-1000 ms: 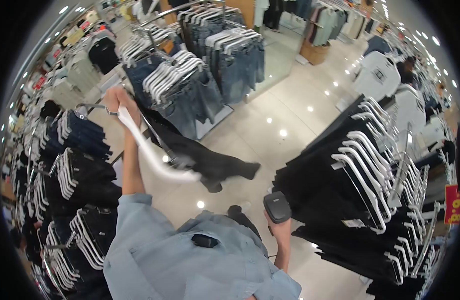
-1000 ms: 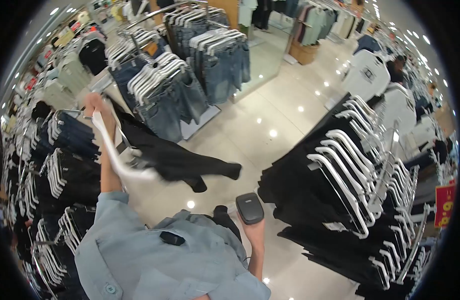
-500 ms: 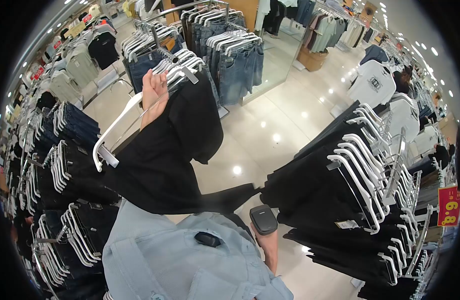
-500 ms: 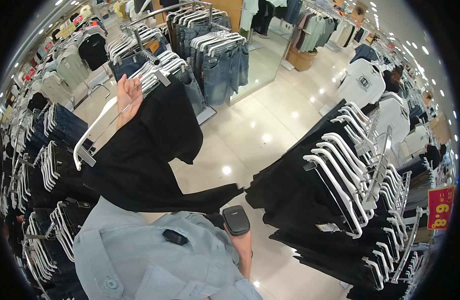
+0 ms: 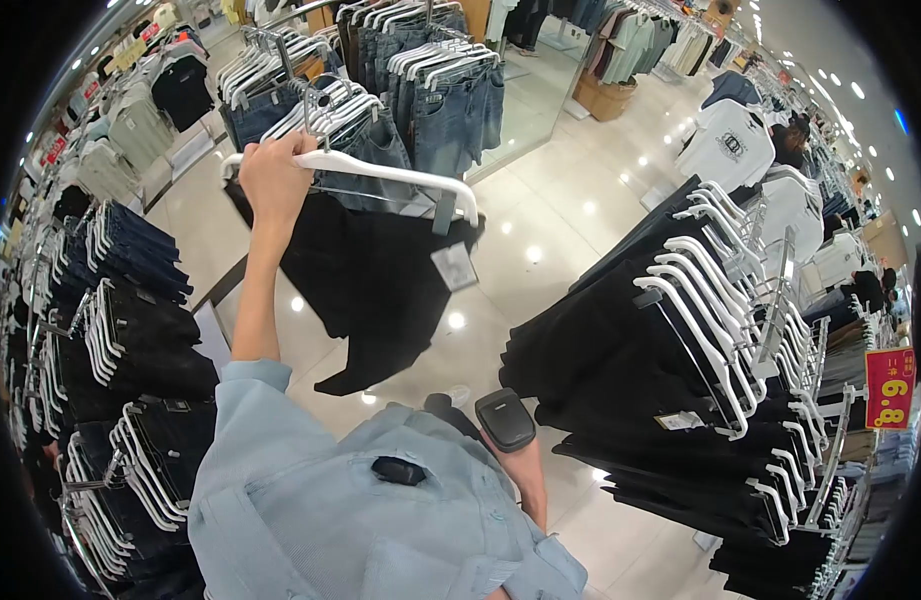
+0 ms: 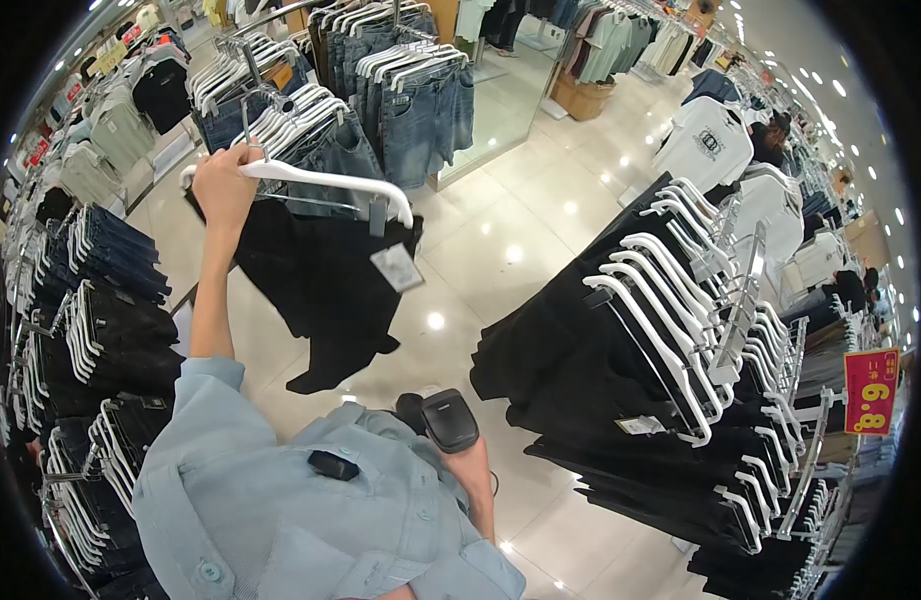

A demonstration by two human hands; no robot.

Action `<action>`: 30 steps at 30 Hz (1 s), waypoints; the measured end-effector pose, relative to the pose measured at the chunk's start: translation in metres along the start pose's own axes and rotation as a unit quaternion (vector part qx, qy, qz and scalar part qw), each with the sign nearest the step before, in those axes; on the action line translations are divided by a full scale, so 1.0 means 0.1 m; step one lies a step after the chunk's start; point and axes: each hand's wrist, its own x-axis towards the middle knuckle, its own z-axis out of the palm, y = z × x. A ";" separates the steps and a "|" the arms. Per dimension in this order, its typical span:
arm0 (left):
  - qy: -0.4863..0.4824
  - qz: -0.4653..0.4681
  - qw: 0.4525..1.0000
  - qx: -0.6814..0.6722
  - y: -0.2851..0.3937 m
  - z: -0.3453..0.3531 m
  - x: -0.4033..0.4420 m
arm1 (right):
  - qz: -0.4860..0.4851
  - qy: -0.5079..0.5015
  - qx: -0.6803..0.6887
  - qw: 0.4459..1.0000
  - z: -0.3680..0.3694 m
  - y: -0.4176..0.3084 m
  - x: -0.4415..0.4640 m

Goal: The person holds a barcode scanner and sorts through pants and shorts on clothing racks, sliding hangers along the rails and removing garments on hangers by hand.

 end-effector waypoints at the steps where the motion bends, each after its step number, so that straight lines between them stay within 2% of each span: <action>1: -0.002 -0.011 0.999 0.031 0.02 -0.05 -0.02 | 0.003 -0.011 0.002 1.000 -0.01 -0.01 0.00; 4: -0.006 -0.016 0.994 0.105 0.15 -0.19 -0.01 | 0.007 -0.022 0.006 1.000 -0.05 -0.07 -0.01; 10: -0.049 -0.028 0.990 0.129 0.26 -0.26 -0.04 | -0.020 0.010 0.040 0.999 -0.23 -0.32 0.01; 11: -0.067 -0.052 0.986 0.142 0.28 -0.26 -0.06 | -0.026 0.019 0.060 0.998 -0.27 -0.40 0.03; 12: -0.077 -0.054 0.990 0.108 0.29 -0.26 -0.09 | -0.021 0.042 0.068 0.997 -0.31 -0.41 0.07; 14: -0.102 -0.069 0.983 0.139 0.34 -0.22 -0.12 | 0.007 0.022 0.056 0.998 -0.38 -0.36 0.10; 16: -0.093 -0.070 0.987 0.111 0.42 -0.18 -0.14 | -0.022 0.064 0.054 0.996 -0.40 -0.19 0.15; 18: -0.113 -0.057 0.986 0.108 0.47 -0.10 -0.14 | -0.002 0.026 0.028 0.999 -0.49 -0.25 0.21; 20: -0.175 -0.064 0.980 0.074 0.48 -0.02 -0.11 | -0.020 0.038 0.024 0.999 -0.54 -0.21 0.25; 24: -0.320 -0.073 0.944 -0.015 0.77 0.14 -0.03 | 0.024 0.019 0.004 1.000 -0.72 -0.20 0.25; 27: -0.379 -0.030 0.919 -0.100 1.01 0.42 0.00 | 0.017 0.065 -0.005 0.998 -0.92 -0.09 0.17; 29: -0.437 -0.025 0.889 -0.137 1.22 0.61 0.10 | 0.027 0.087 0.022 0.996 -1.01 0.24 0.16; 30: -0.435 -0.018 0.889 -0.139 1.34 0.72 0.14 | 0.039 0.104 0.042 0.993 -1.07 0.36 0.15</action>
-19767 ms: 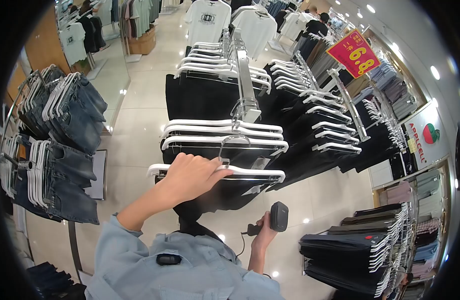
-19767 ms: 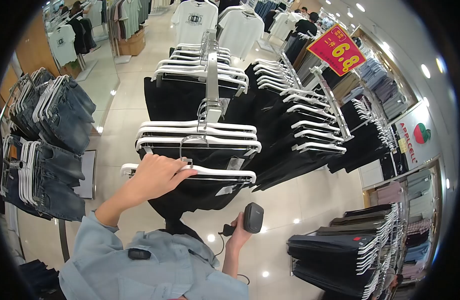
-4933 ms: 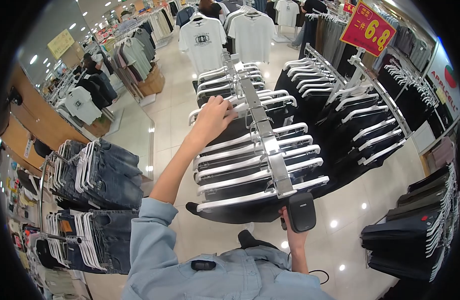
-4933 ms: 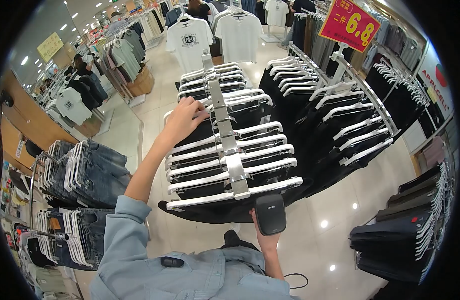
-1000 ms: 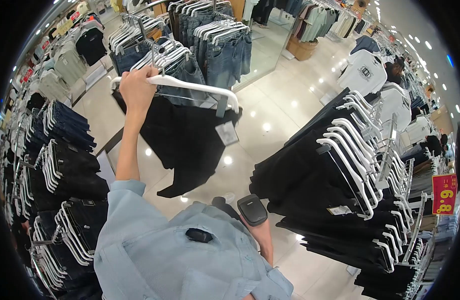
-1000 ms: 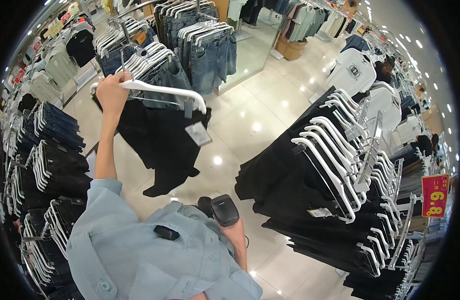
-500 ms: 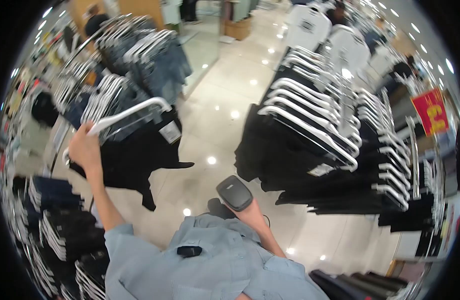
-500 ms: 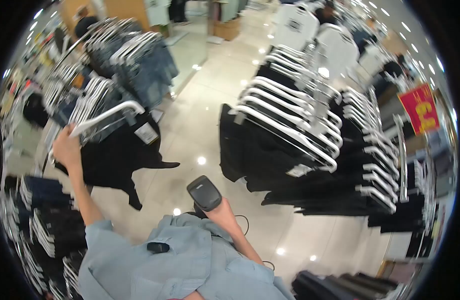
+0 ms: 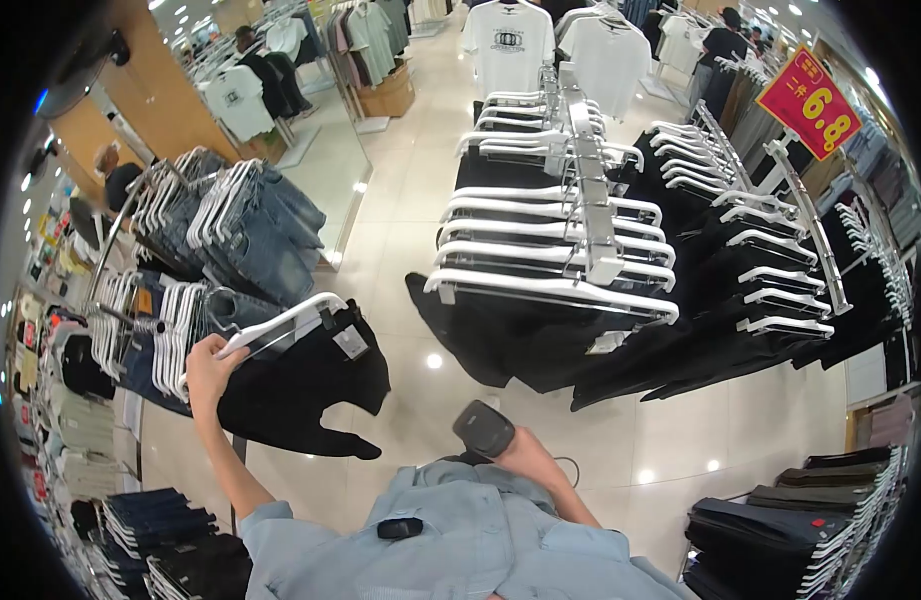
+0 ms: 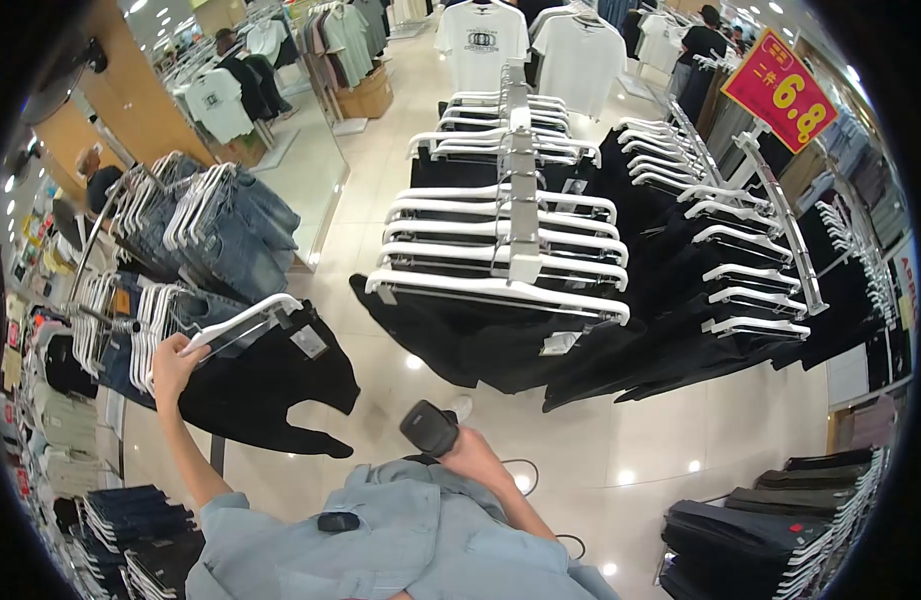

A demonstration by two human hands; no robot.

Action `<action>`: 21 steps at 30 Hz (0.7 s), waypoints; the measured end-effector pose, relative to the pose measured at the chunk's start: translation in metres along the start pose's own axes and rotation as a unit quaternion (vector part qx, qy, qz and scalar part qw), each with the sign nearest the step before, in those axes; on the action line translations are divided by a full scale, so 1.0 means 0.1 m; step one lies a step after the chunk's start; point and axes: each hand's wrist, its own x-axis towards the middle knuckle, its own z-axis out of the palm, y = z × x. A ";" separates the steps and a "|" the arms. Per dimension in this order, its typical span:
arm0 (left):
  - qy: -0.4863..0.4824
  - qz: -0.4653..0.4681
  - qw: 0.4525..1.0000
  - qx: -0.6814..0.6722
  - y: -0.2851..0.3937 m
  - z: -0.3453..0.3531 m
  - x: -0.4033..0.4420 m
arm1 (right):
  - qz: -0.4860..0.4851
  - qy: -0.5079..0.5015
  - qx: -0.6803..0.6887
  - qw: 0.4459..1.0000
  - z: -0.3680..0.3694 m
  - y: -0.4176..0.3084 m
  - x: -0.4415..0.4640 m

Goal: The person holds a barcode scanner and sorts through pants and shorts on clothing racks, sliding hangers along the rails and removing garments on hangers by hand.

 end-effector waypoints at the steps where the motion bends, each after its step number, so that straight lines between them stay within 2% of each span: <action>1: -0.004 0.041 0.999 -0.036 0.13 0.06 0.11 | -0.002 0.006 0.003 1.000 -0.08 0.05 0.01; 3: -0.023 0.106 0.991 -0.073 0.38 0.14 0.36 | 0.032 0.050 -0.034 0.998 -0.25 0.12 0.05; 7: -0.081 0.147 0.981 -0.101 1.05 0.25 0.86 | 0.044 0.076 -0.045 0.995 -0.55 0.17 0.21; 10: -0.054 0.209 0.972 -0.087 1.51 0.41 1.16 | 0.053 0.075 -0.041 0.995 -0.78 -0.07 0.36; 14: -0.059 0.245 0.962 -0.102 2.13 0.61 1.35 | 0.085 0.074 -0.043 0.993 -0.98 -0.38 0.58; 17: -0.084 0.257 0.958 -0.097 2.53 0.66 1.44 | 0.042 0.093 -0.017 0.995 -1.02 -0.36 0.70; 21: -0.086 0.300 0.947 -0.073 2.88 0.82 1.67 | 0.050 0.086 0.039 0.994 -1.08 -0.45 0.78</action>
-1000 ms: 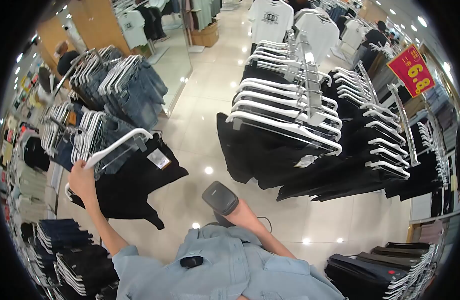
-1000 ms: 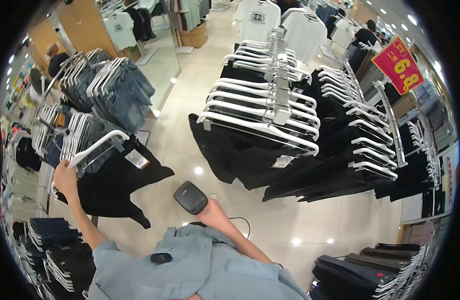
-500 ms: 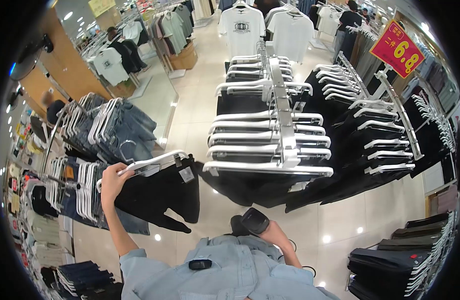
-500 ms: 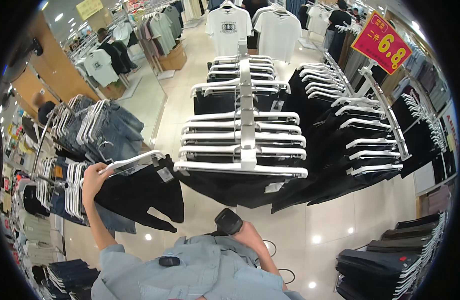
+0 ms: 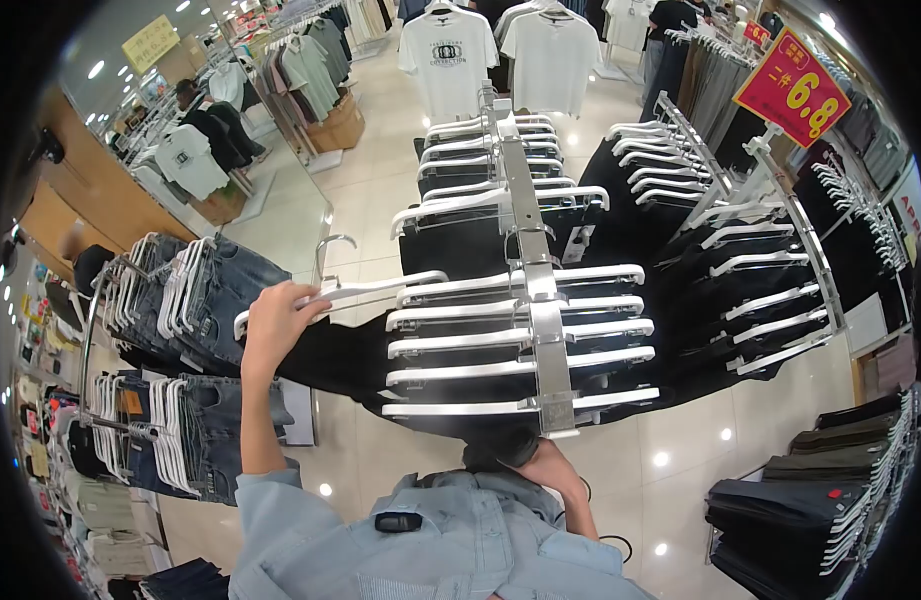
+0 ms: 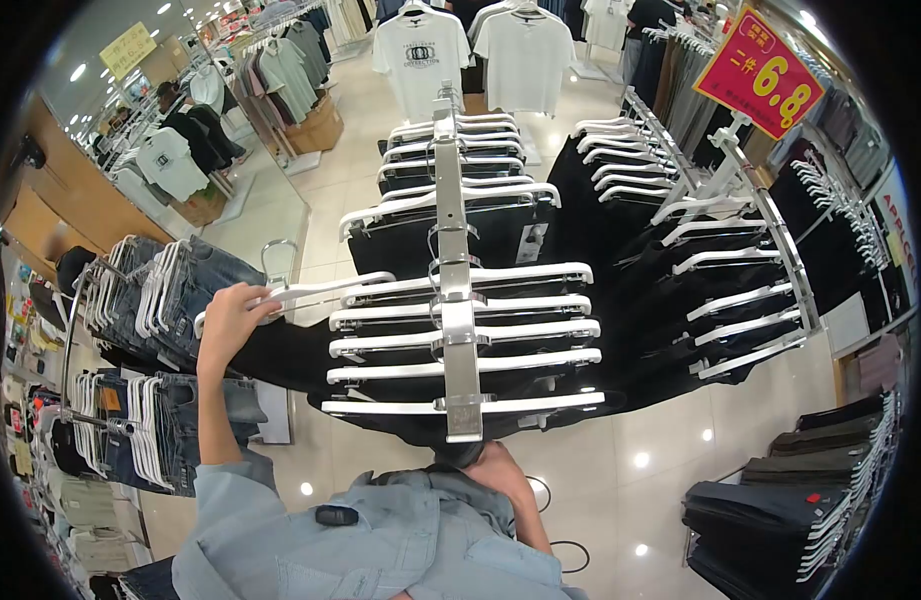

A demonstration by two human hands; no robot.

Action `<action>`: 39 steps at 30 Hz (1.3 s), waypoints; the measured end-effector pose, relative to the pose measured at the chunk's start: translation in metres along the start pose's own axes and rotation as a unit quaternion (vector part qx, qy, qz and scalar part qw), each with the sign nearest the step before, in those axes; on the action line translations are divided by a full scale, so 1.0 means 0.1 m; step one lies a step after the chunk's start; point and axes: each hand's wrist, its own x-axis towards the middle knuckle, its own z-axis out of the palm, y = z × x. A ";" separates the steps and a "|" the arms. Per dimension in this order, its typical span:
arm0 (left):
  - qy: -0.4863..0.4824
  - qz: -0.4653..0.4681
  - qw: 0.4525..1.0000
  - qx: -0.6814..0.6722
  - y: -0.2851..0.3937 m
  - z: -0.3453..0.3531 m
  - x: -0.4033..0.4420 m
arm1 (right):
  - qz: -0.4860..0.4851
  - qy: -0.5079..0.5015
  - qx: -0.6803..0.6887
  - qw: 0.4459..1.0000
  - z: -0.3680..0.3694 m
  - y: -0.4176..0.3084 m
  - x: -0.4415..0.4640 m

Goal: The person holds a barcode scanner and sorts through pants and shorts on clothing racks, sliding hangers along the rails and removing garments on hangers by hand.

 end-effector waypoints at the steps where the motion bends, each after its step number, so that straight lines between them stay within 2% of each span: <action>1: 0.001 0.021 1.000 0.008 0.01 0.04 0.09 | 0.019 -0.017 -0.016 1.000 -0.01 0.02 0.02; 2: 0.006 0.048 0.999 0.016 0.01 0.08 0.17 | 0.037 -0.034 -0.033 0.998 -0.02 0.06 0.05; 5: -0.034 0.024 0.999 -0.004 -0.05 0.16 0.36 | 0.044 -0.022 -0.103 0.993 0.05 0.50 0.18; 8: -0.051 0.037 0.998 -0.013 -0.24 0.13 0.44 | 0.010 -0.005 -0.108 0.994 0.01 0.51 0.23; 12: -0.053 0.031 0.998 -0.024 -0.36 -0.01 0.48 | 0.026 -0.011 -0.092 0.995 0.08 0.57 0.33; 14: -0.048 0.028 0.998 -0.021 -0.35 -0.11 0.47 | 0.040 -0.024 -0.089 0.995 -0.06 0.08 1.06; 21: -0.009 0.003 1.000 -0.022 -0.53 -0.18 0.38 | 0.073 -0.065 -0.081 0.992 -0.05 0.42 0.87; 24: -0.031 -0.014 0.999 -0.024 -0.52 -0.17 0.38 | 0.083 -0.072 -0.074 0.991 0.06 0.97 0.19; 26: -0.019 0.049 0.999 0.012 -0.46 -0.12 0.41 | 0.090 -0.080 -0.074 0.990 0.08 1.16 -0.07; 27: -0.018 0.044 0.999 0.010 -0.40 -0.09 0.43 | 0.094 -0.086 -0.076 0.989 0.07 1.21 -0.10; 29: -0.005 0.098 0.995 -0.002 -0.21 -0.01 0.52 | 0.100 -0.098 -0.080 0.987 0.14 0.58 0.80; 31: -0.002 0.124 0.992 -0.007 -0.01 0.08 0.63 | 0.107 -0.107 -0.083 0.985 0.12 0.57 0.86; 33: 0.000 0.154 0.988 -0.014 0.21 0.17 0.72 | 0.114 -0.111 -0.084 0.984 0.12 0.74 0.66; 35: -0.012 0.239 0.970 -0.038 0.45 0.27 0.81 | 0.121 -0.110 -0.084 0.983 0.11 0.76 0.66; 37: -0.023 0.258 0.965 -0.027 0.69 0.30 0.88 | 0.130 -0.104 -0.081 0.983 0.17 0.82 0.38; 39: 0.001 0.284 0.958 -0.035 0.89 0.33 0.93 | 0.140 -0.096 -0.078 0.982 0.16 0.91 0.46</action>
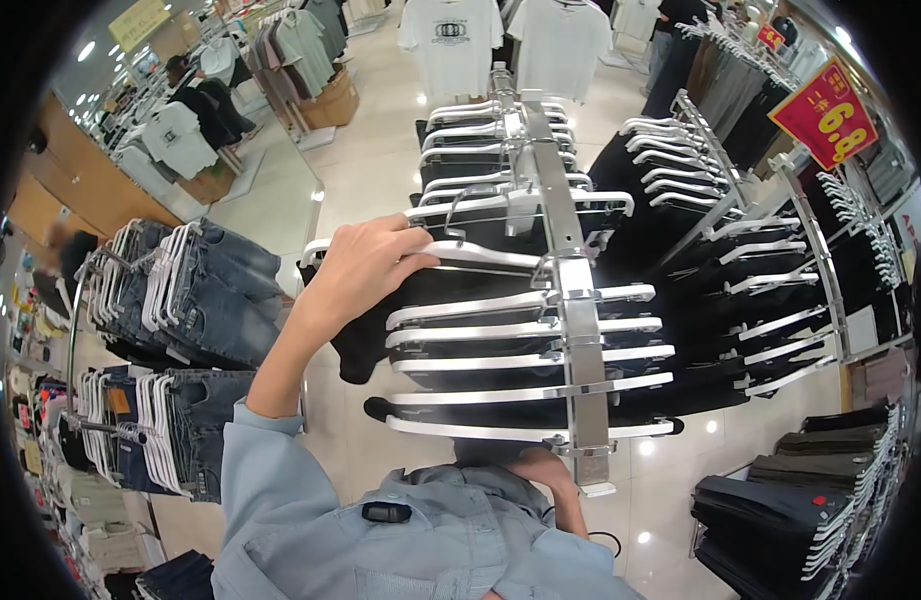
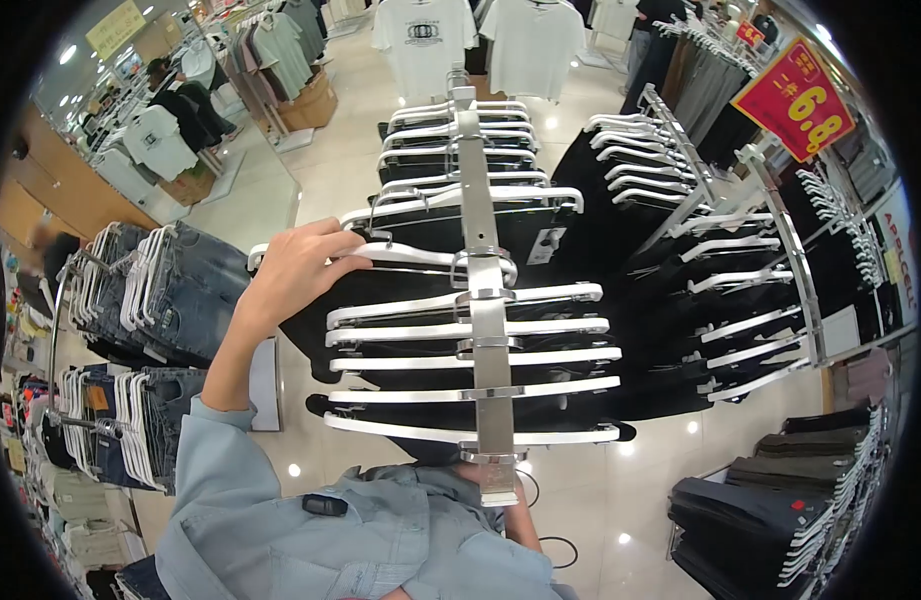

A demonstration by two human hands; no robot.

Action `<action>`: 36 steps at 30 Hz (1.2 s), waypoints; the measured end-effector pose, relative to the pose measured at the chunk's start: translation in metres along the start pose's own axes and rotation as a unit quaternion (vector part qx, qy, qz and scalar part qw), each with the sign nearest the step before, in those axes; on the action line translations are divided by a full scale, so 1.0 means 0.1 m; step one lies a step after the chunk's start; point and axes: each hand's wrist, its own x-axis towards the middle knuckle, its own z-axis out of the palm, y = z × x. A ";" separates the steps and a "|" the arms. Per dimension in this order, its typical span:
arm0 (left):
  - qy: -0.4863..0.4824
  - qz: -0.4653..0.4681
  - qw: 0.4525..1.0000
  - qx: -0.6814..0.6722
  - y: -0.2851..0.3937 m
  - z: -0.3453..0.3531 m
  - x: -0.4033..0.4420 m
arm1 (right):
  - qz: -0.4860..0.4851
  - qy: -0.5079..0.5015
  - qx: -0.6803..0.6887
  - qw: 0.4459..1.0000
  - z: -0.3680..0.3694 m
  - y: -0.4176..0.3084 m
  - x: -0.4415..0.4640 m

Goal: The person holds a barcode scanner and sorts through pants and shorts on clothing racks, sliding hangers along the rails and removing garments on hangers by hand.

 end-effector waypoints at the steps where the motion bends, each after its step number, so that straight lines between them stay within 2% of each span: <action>1: -0.002 0.003 1.000 0.004 0.04 0.00 0.07 | 0.004 0.004 0.003 1.000 0.05 0.05 -0.06; 6: 0.047 0.037 0.997 -0.040 0.33 0.07 0.32 | 0.020 0.019 0.027 0.999 0.10 0.15 -0.11; 10: 0.034 0.060 0.996 -0.050 0.43 0.43 0.44 | -0.011 0.047 0.028 0.998 0.06 -0.02 -0.14; 13: -0.051 0.028 0.996 -0.069 0.47 0.60 0.43 | -0.040 0.073 0.026 0.996 0.12 -0.12 -0.23; 15: -0.041 0.024 0.996 -0.081 0.46 0.64 0.42 | -0.057 0.091 0.028 0.994 0.17 -0.14 -0.31; 16: -0.033 0.016 0.995 -0.092 0.45 0.66 0.40 | -0.065 0.098 0.030 0.993 0.57 0.49 -0.83; 18: -0.030 0.012 0.995 -0.089 0.47 0.67 0.39 | -0.080 0.108 0.030 0.990 0.11 -0.32 -0.34; 22: -0.008 0.043 0.993 -0.108 0.40 0.66 0.35 | -0.116 0.129 0.016 0.985 0.06 -0.55 -0.41; 27: 0.017 0.053 0.992 -0.111 0.34 0.67 0.23 | -0.095 0.093 -0.015 0.991 0.06 -0.54 -0.34; 29: -0.016 0.004 0.992 -0.127 0.34 0.63 0.17 | -0.106 0.099 -0.048 0.988 0.09 -0.48 -0.28; 34: -0.018 0.007 0.994 -0.104 0.28 0.64 0.18 | -0.108 0.026 0.061 0.992 0.09 -0.49 -0.24; 36: -0.020 -0.005 0.996 -0.087 0.24 0.69 0.21 | -0.119 0.042 0.052 0.991 0.12 -0.48 -0.21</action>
